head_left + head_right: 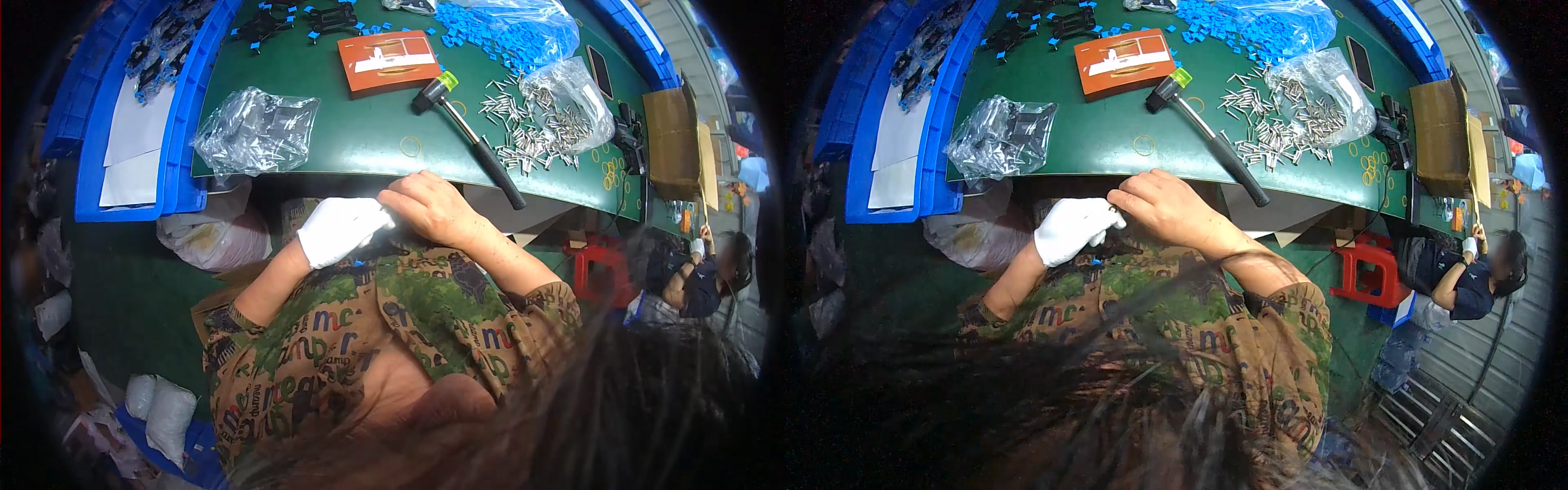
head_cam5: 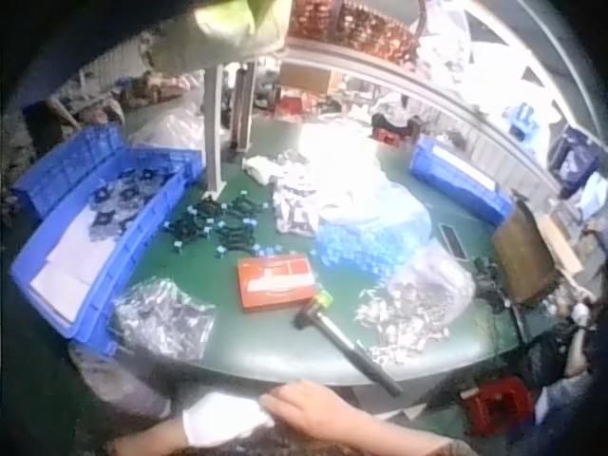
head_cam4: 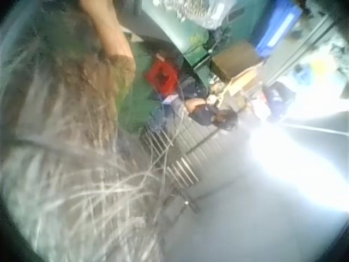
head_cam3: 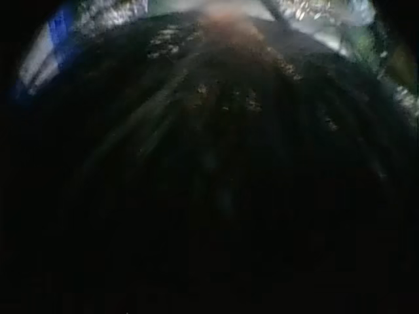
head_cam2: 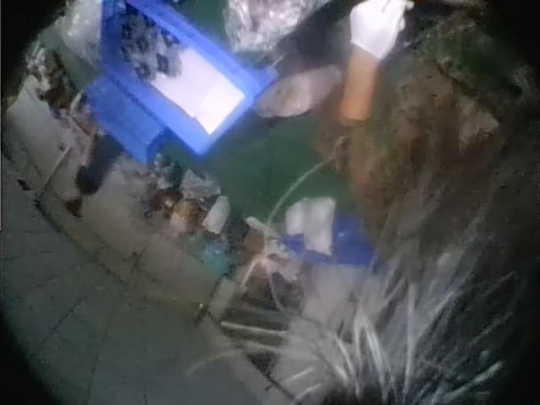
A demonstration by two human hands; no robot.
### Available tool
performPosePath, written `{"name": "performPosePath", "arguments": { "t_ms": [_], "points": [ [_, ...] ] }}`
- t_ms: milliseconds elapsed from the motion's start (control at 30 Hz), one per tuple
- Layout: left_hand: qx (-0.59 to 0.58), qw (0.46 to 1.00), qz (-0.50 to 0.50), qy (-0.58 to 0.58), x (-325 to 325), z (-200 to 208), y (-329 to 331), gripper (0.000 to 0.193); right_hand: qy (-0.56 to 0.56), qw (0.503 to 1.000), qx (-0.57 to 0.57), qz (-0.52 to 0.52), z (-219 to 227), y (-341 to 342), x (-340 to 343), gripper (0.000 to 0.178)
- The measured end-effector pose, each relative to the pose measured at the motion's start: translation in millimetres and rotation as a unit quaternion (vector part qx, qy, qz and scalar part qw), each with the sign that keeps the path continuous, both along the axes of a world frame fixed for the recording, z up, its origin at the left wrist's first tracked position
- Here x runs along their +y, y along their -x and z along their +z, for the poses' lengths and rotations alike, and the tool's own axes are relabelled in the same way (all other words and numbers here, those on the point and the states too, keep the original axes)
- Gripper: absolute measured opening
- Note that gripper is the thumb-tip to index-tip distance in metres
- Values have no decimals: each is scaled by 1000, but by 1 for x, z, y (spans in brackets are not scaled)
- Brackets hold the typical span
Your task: The person assembles small mechanical components at a workbench. They pick up black plastic parts and blue clips, insert metal pins, and use a hammer to secure the pieces together. The assembled units are then placed into clear plastic bags and organized into a blue crate.
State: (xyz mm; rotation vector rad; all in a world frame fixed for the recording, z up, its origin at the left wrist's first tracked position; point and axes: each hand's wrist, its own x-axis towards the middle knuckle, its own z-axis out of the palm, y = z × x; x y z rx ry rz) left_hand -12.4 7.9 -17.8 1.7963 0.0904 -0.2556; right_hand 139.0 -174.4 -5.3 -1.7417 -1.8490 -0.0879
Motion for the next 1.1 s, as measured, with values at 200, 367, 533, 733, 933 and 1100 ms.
{"name": "performPosePath", "arguments": {
  "t_ms": [200,367,533,733,933,1100],
  "points": [
    [-13,999,27,18,-5,5,2,25,14,1000,22,-14,-8,5,-3,31],
    [-79,996,17,-43,-7,-3,4,21,19,999,48,-11,-2,6,-3,28],
    [-60,996,41,-48,-2,-11,4,18,-8,990,-42,-133,52,-47,-18,25],
    [-141,984,-4,-109,-3,5,-8,21,38,946,-1,-322,65,-169,-6,19],
    [-56,998,21,-35,-1,7,-7,28,141,933,-58,-326,30,-230,38,23],
    [-93,994,35,-39,1,-14,-2,30,148,937,-77,-306,16,-237,56,20]
  ]
}}
